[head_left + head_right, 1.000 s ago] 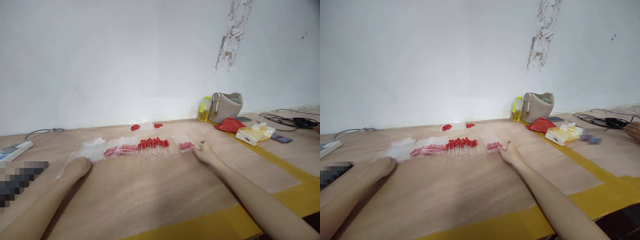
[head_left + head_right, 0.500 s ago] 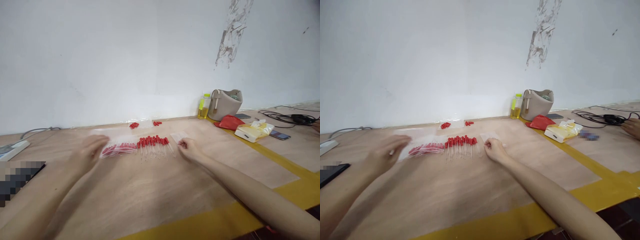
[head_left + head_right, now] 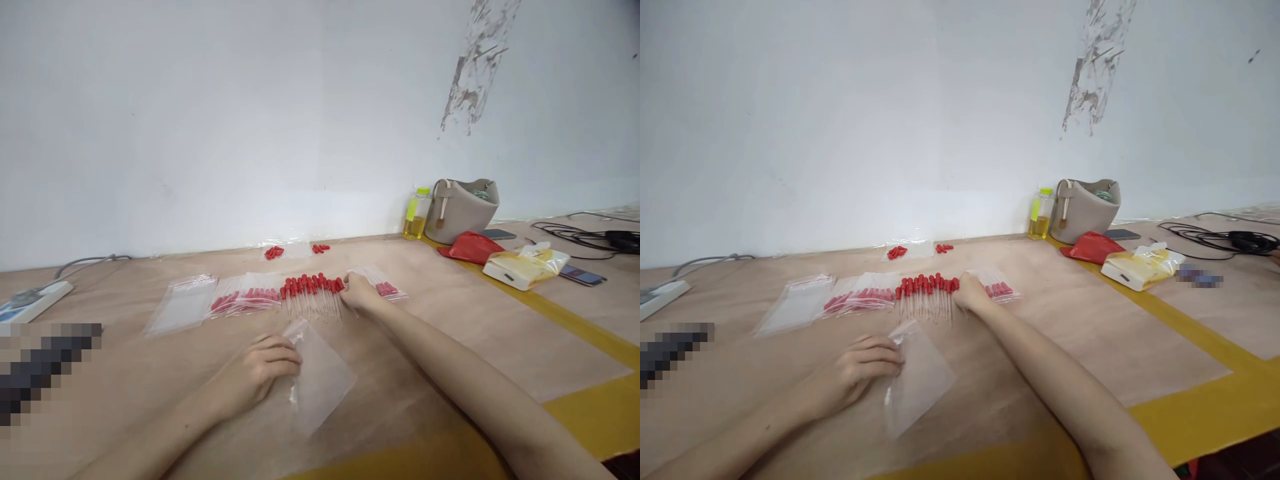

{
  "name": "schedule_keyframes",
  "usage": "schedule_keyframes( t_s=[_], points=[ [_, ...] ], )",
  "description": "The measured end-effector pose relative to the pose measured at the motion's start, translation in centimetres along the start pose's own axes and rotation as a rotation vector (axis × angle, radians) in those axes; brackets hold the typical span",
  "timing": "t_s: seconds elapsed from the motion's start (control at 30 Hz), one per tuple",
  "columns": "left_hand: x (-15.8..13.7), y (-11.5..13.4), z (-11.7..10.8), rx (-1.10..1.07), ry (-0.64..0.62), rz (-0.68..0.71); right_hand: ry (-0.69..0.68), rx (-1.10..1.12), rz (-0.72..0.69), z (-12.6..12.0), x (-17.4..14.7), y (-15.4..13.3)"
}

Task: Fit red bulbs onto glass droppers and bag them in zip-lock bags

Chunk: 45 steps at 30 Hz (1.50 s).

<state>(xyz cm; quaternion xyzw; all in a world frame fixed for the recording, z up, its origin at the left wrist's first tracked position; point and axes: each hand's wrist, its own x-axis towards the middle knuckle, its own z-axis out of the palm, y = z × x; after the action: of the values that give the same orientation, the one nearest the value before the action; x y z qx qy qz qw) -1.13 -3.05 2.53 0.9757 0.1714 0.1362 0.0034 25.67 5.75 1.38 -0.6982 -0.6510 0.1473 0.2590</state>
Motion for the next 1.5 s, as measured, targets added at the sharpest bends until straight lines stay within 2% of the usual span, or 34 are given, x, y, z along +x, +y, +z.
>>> schedule_keyframes(
  t_s=[0.07,0.2,0.3,0.4,0.5,0.57,0.63,0.73,0.8,0.93,1.1,1.3,1.5],
  points=[
    [-0.1,-0.1,-0.3,-0.033,0.050,-0.069,-0.007,0.007,0.001,-0.2,-0.1,-0.2],
    [0.4,1.6,-0.1,0.015,0.194,-0.385,-0.023,0.033,-0.034,-1.2,-0.5,-0.4],
    [0.8,3.6,0.3,0.081,0.132,-0.475,0.005,0.131,-0.091,-2.2,-1.6,0.0],
    [0.8,4.5,0.0,0.036,-0.018,-0.422,0.079,0.371,-0.120,-2.8,-3.4,0.9],
    [0.8,4.4,-1.2,-0.182,-0.174,-0.184,0.056,0.650,-0.098,-2.7,-5.6,1.8],
    [1.0,4.3,-1.7,-0.294,-0.217,-0.071,0.024,0.811,-0.070,-2.3,-6.8,2.2],
    [1.1,4.3,-1.4,-0.301,-0.154,-0.103,0.022,0.925,-0.044,-1.9,-7.7,2.5],
    [1.1,4.7,0.2,-0.236,-0.024,-0.295,0.046,1.033,-0.009,-1.3,-8.5,2.6],
    [1.0,4.8,1.2,-0.211,-0.018,-0.349,0.046,1.077,0.011,-1.1,-8.8,2.4],
    [1.0,4.6,1.9,-0.203,-0.065,-0.321,-0.005,1.103,0.001,-0.7,-9.4,1.8],
    [1.2,4.3,1.8,-0.223,-0.036,-0.301,-0.063,1.098,-0.033,-0.3,-9.9,1.2],
    [1.2,4.4,1.8,-0.215,-0.047,-0.312,-0.087,1.119,-0.025,0.0,-10.0,1.2],
    [1.2,4.5,1.6,-0.218,-0.054,-0.323,-0.057,1.063,-0.037,-0.2,-10.0,1.2]
  ],
)
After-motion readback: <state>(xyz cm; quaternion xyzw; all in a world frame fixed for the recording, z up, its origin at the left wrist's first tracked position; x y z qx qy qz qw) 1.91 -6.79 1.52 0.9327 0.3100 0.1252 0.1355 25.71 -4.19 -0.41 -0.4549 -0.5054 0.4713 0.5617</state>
